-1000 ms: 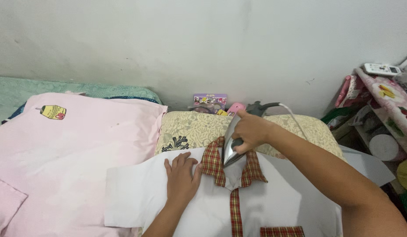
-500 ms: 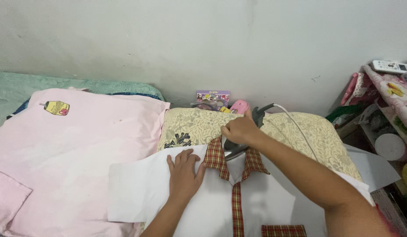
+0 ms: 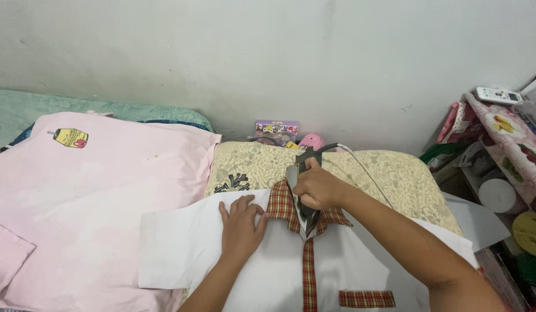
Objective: The person irons a white short-sleeved shirt with a plaid collar and trim on a bed. They use an electric iron to smooth the collar, front placket, chest, and sleeves, adjusting the fabric with their left hand as needed.
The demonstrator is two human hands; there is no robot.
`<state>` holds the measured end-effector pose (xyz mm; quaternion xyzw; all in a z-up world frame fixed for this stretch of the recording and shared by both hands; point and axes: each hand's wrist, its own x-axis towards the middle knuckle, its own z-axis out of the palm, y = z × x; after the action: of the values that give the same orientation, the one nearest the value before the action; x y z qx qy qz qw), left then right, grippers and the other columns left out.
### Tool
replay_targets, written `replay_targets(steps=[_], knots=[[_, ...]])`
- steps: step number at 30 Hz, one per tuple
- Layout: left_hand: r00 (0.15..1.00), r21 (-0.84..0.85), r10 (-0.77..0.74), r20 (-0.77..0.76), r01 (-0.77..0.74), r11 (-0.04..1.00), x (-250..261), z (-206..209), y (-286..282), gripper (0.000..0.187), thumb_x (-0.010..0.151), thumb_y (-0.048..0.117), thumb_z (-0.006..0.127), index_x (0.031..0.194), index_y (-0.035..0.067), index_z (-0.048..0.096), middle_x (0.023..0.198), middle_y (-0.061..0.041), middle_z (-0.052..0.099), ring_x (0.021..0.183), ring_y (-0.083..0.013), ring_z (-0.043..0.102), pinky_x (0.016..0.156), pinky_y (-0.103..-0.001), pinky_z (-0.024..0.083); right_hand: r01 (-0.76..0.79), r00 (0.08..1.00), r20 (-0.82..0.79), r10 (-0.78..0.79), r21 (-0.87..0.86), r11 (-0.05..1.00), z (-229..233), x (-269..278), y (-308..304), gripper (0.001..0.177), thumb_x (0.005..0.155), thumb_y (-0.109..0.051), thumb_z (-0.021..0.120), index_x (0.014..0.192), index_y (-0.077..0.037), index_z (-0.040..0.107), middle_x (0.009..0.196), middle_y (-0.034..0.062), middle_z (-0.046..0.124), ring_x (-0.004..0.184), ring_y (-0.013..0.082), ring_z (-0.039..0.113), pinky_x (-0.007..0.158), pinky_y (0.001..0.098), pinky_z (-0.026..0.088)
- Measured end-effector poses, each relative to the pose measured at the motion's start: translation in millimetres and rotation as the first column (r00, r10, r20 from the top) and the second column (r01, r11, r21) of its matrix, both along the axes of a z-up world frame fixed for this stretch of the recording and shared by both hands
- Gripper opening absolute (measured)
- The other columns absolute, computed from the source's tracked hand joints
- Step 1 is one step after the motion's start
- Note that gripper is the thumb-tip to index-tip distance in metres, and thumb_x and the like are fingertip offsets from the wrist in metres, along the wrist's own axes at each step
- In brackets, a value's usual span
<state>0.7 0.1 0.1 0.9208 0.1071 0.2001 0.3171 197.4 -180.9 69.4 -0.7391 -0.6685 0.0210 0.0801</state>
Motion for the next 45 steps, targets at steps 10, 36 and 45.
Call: replay_targets(steps=[10, 36, 45], knots=[[0.999, 0.044, -0.008, 0.031, 0.007, 0.999, 2, -6, 0, 0.018, 0.09, 0.027, 0.067, 0.087, 0.009, 0.071, 0.132, -0.01, 0.06, 0.13, -0.0289, 0.048, 0.117, -0.066, 0.013, 0.173, 0.971, 0.169, -0.167, -0.025, 0.985, -13, 43, 15, 0.016, 0.073, -0.02, 0.056, 0.061, -0.01, 0.059, 0.063, 0.0102, 0.058, 0.066, 0.0302, 0.053, 0.093, 0.0462, 0.032], [0.999, 0.065, -0.025, 0.034, 0.022, 0.998, 1, -10, -2, 0.019, 0.091, 0.028, 0.067, 0.088, 0.009, 0.069, 0.135, -0.01, 0.058, 0.134, -0.028, 0.045, 0.118, -0.067, 0.01, 0.059, 0.991, 0.115, -0.066, 0.062, 0.996, -8, 7, 8, 0.014, 0.07, -0.02, 0.054, 0.058, -0.012, 0.056, 0.061, 0.007, 0.056, 0.068, 0.0268, 0.053, 0.089, 0.0443, 0.034], [0.999, 0.061, -0.035, -0.014, 0.035, 0.997, 2, -6, -2, 0.021, 0.091, 0.03, 0.067, 0.089, 0.009, 0.069, 0.137, -0.011, 0.057, 0.136, -0.0291, 0.043, 0.118, -0.067, 0.009, -0.008, 0.999, 0.054, 0.004, 0.07, 0.998, -7, -10, 2, 0.012, 0.067, -0.02, 0.055, 0.06, -0.012, 0.06, 0.061, 0.0068, 0.056, 0.067, 0.0266, 0.054, 0.091, 0.0451, 0.033]])
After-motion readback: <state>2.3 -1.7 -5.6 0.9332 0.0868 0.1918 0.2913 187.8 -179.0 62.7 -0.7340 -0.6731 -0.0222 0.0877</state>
